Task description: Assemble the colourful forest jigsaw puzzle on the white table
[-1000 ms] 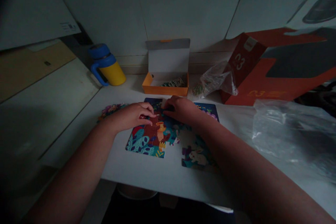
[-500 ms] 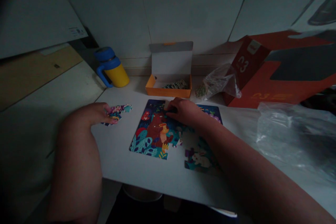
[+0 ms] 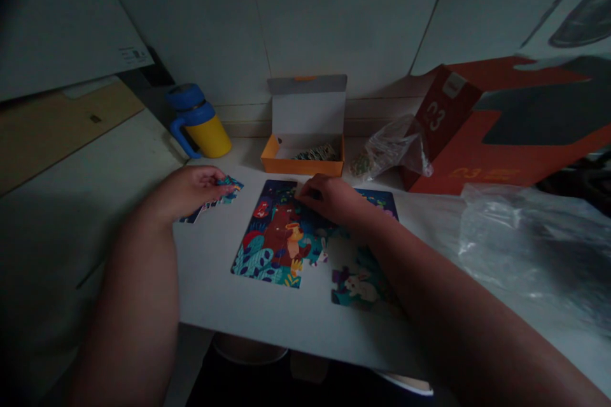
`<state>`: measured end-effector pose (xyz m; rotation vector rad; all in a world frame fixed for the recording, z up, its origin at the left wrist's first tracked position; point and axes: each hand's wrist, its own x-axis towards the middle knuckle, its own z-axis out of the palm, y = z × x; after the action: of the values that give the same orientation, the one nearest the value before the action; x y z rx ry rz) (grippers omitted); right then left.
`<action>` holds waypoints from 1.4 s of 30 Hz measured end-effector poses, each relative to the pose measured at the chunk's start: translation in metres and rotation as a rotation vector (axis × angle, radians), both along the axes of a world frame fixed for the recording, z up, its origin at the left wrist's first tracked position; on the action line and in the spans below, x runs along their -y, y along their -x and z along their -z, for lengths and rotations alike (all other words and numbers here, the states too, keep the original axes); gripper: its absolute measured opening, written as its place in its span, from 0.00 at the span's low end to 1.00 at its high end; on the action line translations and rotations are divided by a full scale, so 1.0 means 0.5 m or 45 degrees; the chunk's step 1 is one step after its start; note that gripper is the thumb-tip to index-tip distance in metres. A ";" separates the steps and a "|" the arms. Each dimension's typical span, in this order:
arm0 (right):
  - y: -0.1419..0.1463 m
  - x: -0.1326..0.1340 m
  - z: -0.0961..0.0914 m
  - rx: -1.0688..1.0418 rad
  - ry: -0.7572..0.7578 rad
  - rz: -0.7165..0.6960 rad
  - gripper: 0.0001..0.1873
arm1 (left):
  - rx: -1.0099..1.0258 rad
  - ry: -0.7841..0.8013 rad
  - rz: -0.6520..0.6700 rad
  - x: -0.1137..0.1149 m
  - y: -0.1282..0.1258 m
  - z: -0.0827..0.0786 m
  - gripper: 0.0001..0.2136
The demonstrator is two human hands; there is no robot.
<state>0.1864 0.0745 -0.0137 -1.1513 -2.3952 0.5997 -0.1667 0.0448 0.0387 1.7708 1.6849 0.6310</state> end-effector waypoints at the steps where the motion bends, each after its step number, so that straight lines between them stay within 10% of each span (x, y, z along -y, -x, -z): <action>1: -0.005 -0.001 -0.004 -0.067 -0.018 0.045 0.11 | 0.122 -0.038 0.039 -0.004 -0.025 0.005 0.12; 6: -0.044 -0.013 -0.031 -0.321 -0.110 0.267 0.20 | 0.545 -0.171 0.312 -0.003 -0.149 0.043 0.08; 14: -0.043 -0.005 -0.045 -0.444 0.330 -0.168 0.24 | 0.738 -0.155 0.465 0.006 -0.260 0.117 0.05; 25: -0.111 -0.044 -0.066 0.156 -0.027 0.274 0.16 | -0.108 -0.472 0.499 0.008 -0.218 0.073 0.07; 42: -0.122 -0.057 -0.039 0.128 0.344 0.274 0.09 | -0.286 -0.474 0.705 0.008 -0.224 0.076 0.07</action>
<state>0.2473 0.1029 0.0057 -1.5635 -2.2781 0.8281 -0.0549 0.0409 0.0006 2.5207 1.1606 0.5250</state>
